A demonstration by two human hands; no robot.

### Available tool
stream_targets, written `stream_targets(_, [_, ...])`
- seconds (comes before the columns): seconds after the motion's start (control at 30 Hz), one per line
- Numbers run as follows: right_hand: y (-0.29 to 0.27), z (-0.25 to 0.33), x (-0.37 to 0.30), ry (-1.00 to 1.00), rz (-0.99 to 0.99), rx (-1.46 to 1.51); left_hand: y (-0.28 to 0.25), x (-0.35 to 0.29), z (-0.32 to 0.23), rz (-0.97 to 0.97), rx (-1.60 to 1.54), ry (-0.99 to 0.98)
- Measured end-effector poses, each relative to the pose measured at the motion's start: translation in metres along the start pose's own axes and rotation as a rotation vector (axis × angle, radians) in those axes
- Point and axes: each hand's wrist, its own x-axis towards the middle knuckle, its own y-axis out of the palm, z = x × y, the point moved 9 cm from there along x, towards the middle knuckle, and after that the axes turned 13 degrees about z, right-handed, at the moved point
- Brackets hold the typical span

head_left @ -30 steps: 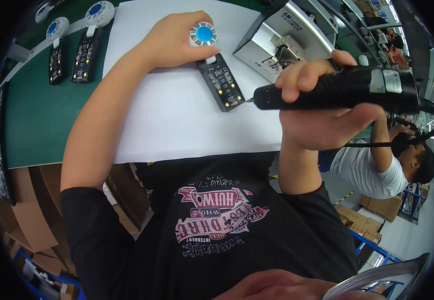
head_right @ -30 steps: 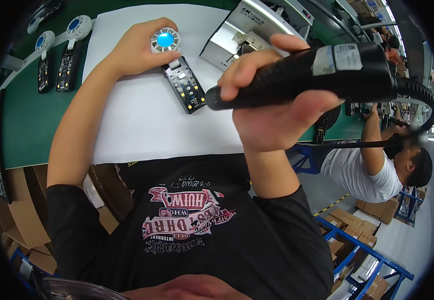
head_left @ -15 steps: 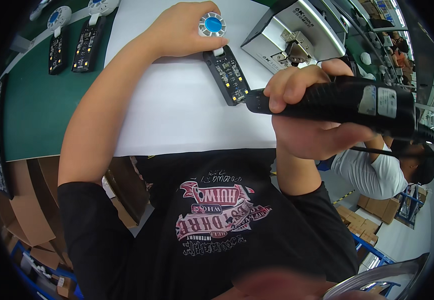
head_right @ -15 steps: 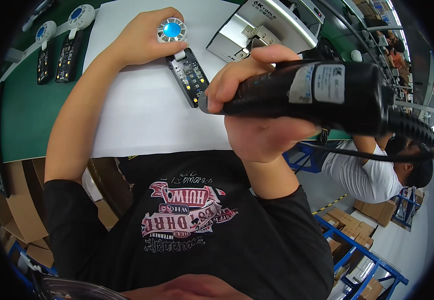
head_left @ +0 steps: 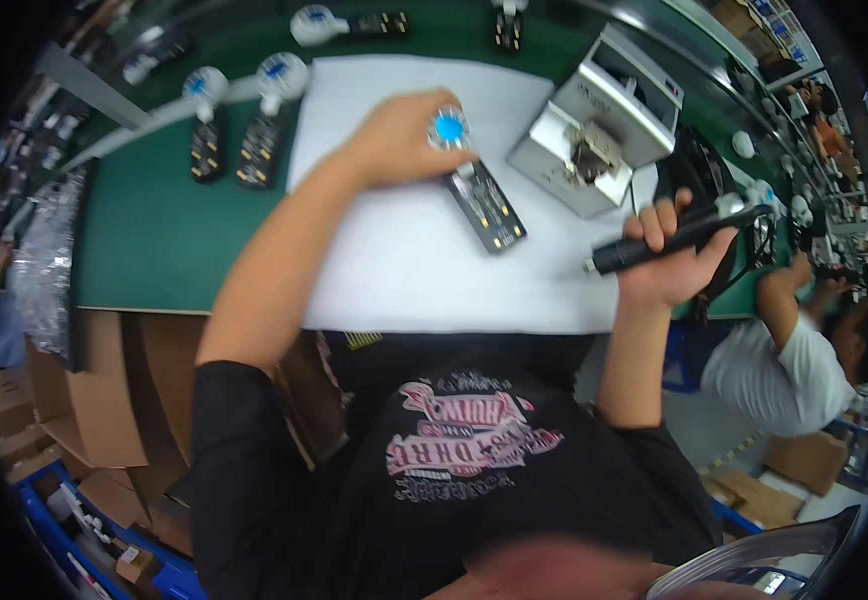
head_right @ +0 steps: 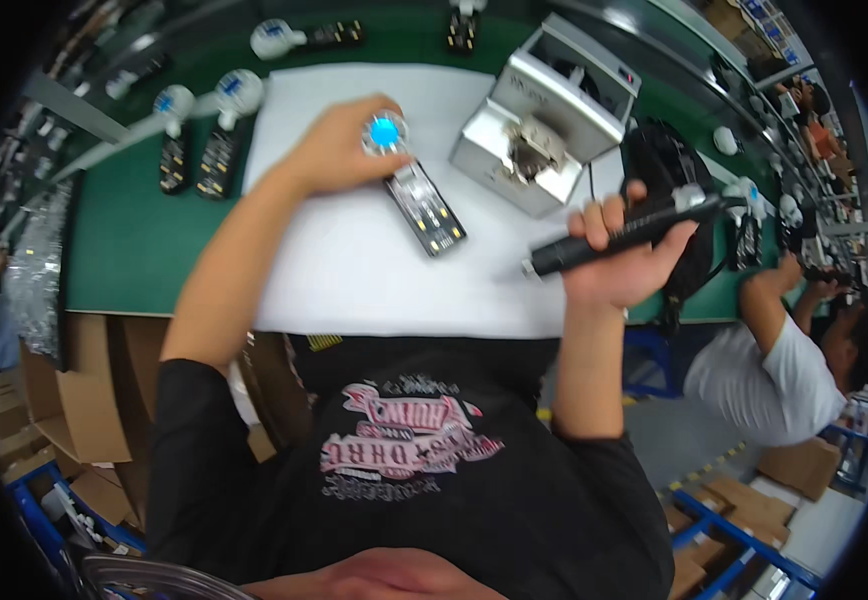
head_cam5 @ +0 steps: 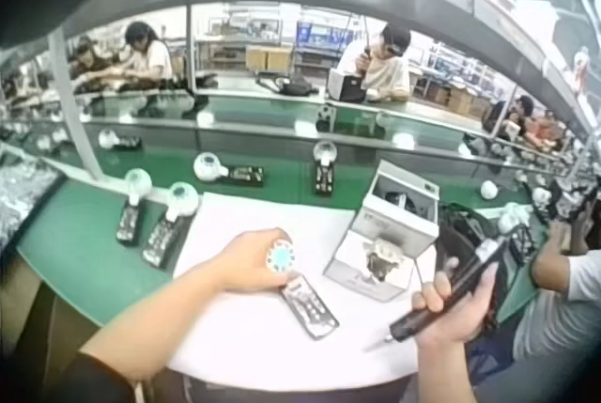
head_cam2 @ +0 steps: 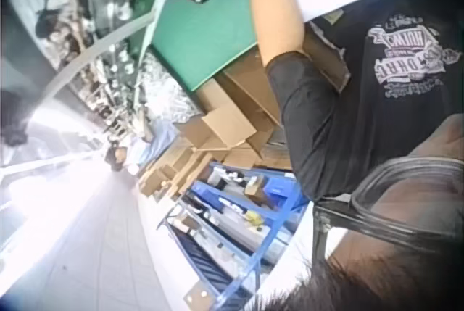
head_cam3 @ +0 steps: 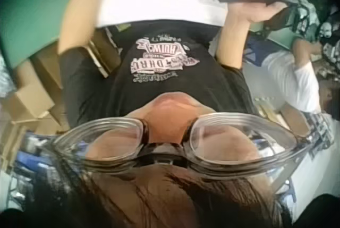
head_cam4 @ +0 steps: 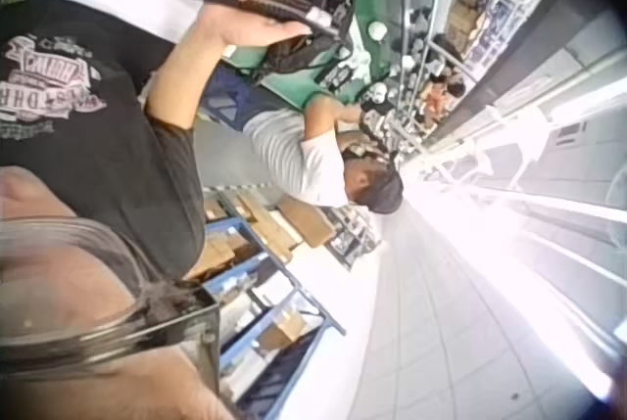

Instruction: Assembling electronic components by using an electric screwdriver to secure screws into the back of remote controls.

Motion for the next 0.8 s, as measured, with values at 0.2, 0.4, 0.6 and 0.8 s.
stream_targets(0.2, [-0.073, -0.013, -0.062, 0.083, -0.203, 0.188, -0.039, 0.015, 0.009, 0.198, 0.210, -0.170])
stream_targets(0.4, [-0.056, -0.002, -0.065, 0.055, -0.356, 0.144, -0.165, 0.067, 0.077, -0.350, 0.372, -0.444])
stream_targets(0.6, [-0.064, -0.009, -0.068, 0.075, -0.394, 0.178, -0.165, 0.087, 0.175, -0.045, 0.617, -0.864])
stream_targets(0.8, [-0.073, -0.013, -0.077, 0.120, -0.359, 0.269, -0.081, 0.167, 0.119, -0.138, 0.237, -0.726])
